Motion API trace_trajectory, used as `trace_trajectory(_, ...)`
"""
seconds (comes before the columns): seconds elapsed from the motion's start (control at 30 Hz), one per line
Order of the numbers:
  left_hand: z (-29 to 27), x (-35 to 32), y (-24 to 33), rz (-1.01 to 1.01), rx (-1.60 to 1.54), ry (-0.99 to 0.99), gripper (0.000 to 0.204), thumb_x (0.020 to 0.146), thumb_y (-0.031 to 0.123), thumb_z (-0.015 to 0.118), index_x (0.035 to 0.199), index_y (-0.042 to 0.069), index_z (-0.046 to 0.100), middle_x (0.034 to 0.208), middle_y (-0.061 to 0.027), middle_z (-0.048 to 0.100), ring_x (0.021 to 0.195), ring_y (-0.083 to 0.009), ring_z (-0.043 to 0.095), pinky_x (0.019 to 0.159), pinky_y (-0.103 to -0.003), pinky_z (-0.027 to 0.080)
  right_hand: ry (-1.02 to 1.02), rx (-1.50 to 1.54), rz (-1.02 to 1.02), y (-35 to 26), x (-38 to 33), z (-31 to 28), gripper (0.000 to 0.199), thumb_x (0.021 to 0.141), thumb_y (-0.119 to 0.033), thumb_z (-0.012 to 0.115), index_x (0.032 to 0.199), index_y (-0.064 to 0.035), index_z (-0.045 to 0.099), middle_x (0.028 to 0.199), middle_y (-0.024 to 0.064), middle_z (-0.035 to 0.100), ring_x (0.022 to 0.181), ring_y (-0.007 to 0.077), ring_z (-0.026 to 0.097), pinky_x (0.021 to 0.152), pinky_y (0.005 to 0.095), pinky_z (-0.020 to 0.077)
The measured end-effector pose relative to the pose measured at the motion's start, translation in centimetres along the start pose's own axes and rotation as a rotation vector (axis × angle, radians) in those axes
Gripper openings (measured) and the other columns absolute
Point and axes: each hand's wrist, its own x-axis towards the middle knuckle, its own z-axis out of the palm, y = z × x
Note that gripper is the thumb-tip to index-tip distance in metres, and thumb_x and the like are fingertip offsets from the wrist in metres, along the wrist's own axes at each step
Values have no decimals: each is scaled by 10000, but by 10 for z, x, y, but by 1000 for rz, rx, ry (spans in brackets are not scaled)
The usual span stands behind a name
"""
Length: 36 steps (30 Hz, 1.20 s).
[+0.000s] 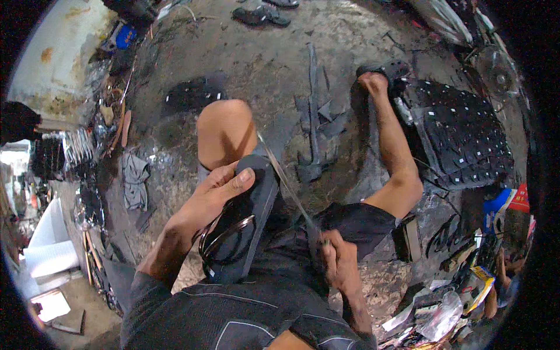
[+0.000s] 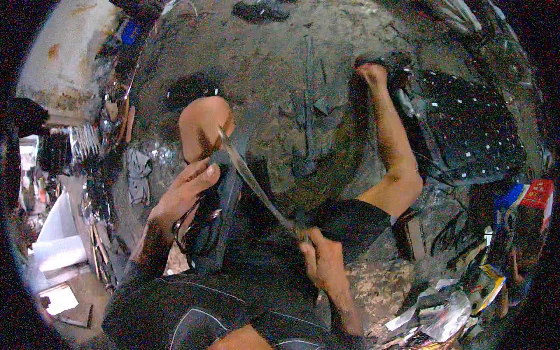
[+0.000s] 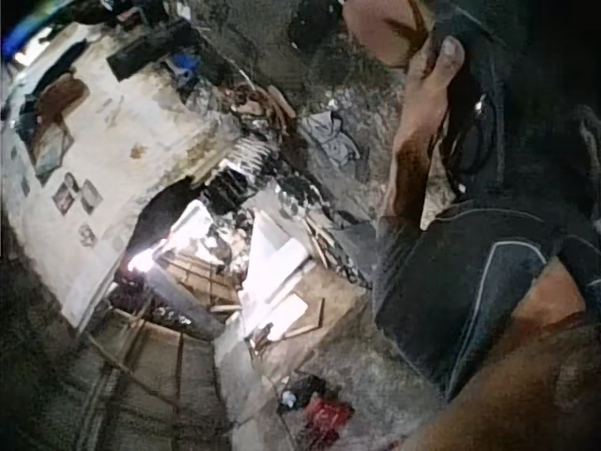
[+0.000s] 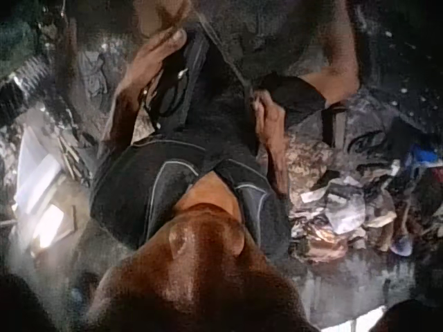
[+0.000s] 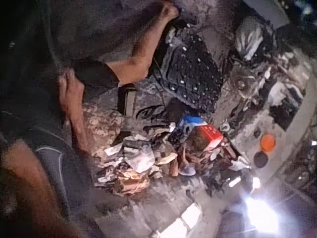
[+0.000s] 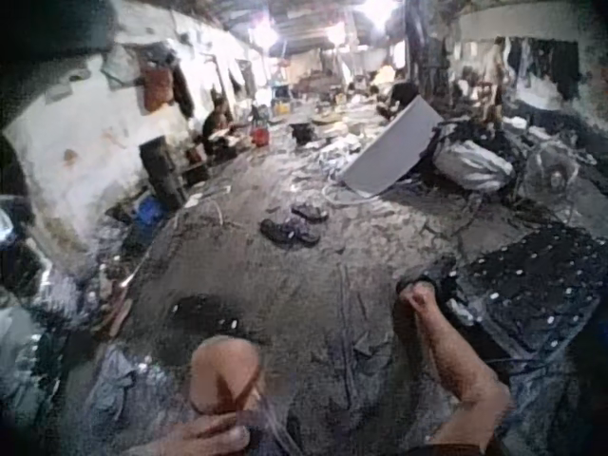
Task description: The person sits on the floor and uses a knife to cut flip-flops from a large connected sheet of rubber material. They repeatedly slice along the outlines of the sandals, separating individual units and placing them aside.
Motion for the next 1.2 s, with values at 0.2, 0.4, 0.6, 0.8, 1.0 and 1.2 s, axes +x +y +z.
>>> trace_trajectory(0.2,-1,8,-5,-89,140,-101,511,1004,405,623,1319,5,571,1164,-11,645,1060,-94,561,966,-272,448,-126,-61,188,4,-4,-20,192,943,-224,635,1022,-53,599,764,233,622,723,443,633,633,479,492)
trace_trajectory(0.4,5,24,12,-64,484,-166,485,1016,347,609,1373,31,523,1290,-44,600,1260,-173,483,1115,-359,349,-280,-174,-1,-13,96,-67,325,1003,-362,568,1077,-49,610,728,257,620,703,488,618,647,543,477)
trace_trajectory(0.6,40,60,23,-82,625,-656,489,990,385,640,1236,-31,564,1108,-170,677,1085,-213,624,959,-381,486,-133,-175,-191,-7,147,-51,362,1029,-364,518,1136,-33,618,778,222,664,740,450,630,705,522,502)
trace_trajectory(0.8,84,64,97,251,354,497,316,820,63,777,1119,27,681,1047,-114,722,1010,-213,689,913,-359,547,422,436,459,73,125,-65,330,1070,-333,462,1162,-48,601,988,67,672,677,165,561,622,317,480)
trace_trajectory(1.0,65,78,-6,147,-688,63,249,950,103,682,1188,39,646,1149,-81,712,1065,-232,689,940,-396,584,560,291,-62,36,75,-30,322,1056,-344,477,1134,-60,607,789,48,653,574,150,545,521,312,441)
trace_trajectory(1.2,72,58,-27,160,-808,57,271,983,160,656,1228,48,626,1195,-86,701,1094,-238,683,969,-383,575,287,55,129,15,-10,13,252,992,-288,584,1066,-52,634,723,146,630,630,307,659,591,354,501)
